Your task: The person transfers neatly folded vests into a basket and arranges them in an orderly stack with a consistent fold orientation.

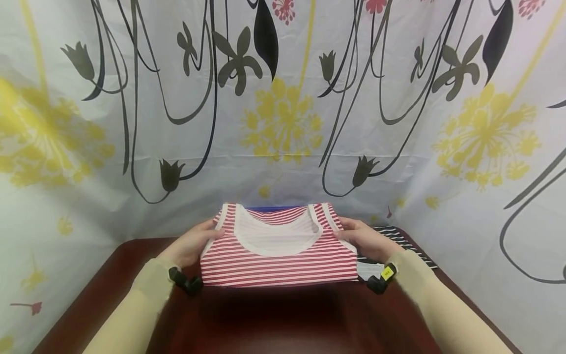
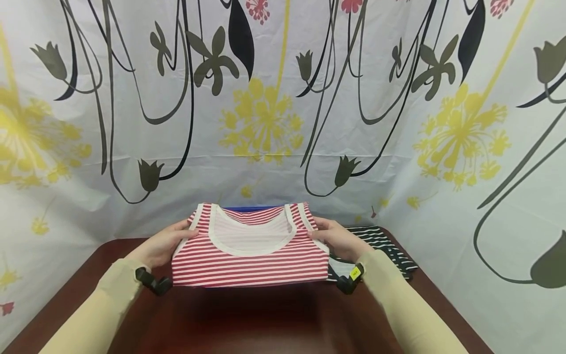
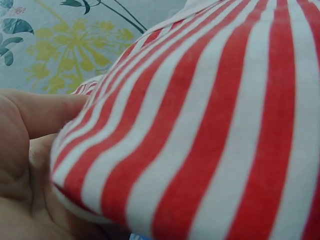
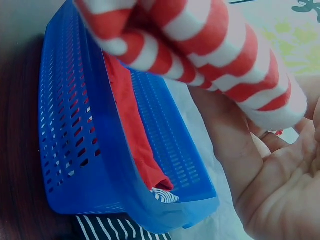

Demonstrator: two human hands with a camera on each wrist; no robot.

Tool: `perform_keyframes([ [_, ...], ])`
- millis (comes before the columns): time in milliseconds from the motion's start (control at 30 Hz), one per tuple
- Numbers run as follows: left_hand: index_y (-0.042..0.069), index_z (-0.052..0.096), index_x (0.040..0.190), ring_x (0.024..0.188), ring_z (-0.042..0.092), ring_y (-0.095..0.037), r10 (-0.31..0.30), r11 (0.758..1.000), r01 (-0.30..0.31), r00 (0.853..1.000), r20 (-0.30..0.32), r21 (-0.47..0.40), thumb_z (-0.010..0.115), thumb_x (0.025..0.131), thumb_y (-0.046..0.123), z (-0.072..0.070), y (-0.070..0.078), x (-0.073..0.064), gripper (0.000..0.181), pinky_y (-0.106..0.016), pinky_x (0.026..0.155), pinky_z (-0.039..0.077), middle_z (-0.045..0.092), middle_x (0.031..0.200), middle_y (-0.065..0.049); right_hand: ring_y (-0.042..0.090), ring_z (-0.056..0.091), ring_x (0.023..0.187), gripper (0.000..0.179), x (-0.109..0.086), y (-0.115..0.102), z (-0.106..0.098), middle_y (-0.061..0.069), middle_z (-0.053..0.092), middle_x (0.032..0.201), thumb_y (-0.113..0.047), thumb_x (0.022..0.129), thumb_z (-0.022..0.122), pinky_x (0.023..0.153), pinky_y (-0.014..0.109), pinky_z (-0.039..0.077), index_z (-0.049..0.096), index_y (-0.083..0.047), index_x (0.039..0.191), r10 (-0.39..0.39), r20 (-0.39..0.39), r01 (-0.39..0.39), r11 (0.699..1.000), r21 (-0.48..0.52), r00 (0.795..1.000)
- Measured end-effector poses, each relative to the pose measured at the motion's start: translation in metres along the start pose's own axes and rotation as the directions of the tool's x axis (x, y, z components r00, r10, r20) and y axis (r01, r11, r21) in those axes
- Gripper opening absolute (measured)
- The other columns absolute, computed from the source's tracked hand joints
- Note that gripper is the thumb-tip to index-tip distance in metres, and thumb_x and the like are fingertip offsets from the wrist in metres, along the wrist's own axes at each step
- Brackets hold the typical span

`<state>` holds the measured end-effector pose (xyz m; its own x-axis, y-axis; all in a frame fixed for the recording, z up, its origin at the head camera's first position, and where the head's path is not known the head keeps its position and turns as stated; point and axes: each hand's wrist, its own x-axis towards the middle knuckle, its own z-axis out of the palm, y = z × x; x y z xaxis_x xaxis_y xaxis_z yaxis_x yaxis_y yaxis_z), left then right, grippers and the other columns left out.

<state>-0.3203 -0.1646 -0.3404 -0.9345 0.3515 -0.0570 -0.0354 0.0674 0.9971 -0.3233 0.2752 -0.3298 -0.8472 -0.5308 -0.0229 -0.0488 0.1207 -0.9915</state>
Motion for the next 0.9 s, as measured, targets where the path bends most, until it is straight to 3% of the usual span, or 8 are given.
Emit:
perform_keyframes([
  [233,0.009,0.025,0.152,0.085,0.068,-0.020,-0.009,1.000,0.009,1.000,0.010,-0.008,0.051,0.101,0.020,-0.003,0.004,0.003,0.058,-0.031,0.072,0.056,0.068,0.105,-0.011,0.016,0.067,0.083,0.058,0.004,0.001,-0.001,0.006,0.069,0.100,-0.010,0.101,0.048,0.072,0.031,0.056,0.021,0.006,0.150,-0.015,-0.011,0.015,1.000,-0.007,1.000],
  [667,0.008,0.022,0.153,0.087,0.068,-0.020,-0.010,0.999,0.012,0.999,0.042,-0.038,0.049,0.102,0.018,-0.007,0.011,0.021,0.059,-0.032,0.073,0.056,0.067,0.107,-0.011,0.017,0.068,0.079,0.058,0.012,-0.002,-0.010,0.006,0.069,0.097,-0.007,0.102,0.045,0.070,0.032,0.057,0.017,0.005,0.151,-0.031,-0.007,0.031,0.999,0.013,0.999],
  [900,0.006,0.022,0.152,0.084,0.068,-0.019,0.027,0.999,-0.026,0.997,0.068,-0.027,0.048,0.102,0.016,-0.006,0.015,0.030,0.058,-0.032,0.072,0.056,0.068,0.103,-0.009,0.017,0.068,0.080,0.056,0.016,-0.003,-0.019,0.006,0.069,0.097,-0.006,0.101,0.046,0.070,0.032,0.057,0.021,0.007,0.149,-0.047,-0.006,0.047,0.999,0.024,0.999],
])
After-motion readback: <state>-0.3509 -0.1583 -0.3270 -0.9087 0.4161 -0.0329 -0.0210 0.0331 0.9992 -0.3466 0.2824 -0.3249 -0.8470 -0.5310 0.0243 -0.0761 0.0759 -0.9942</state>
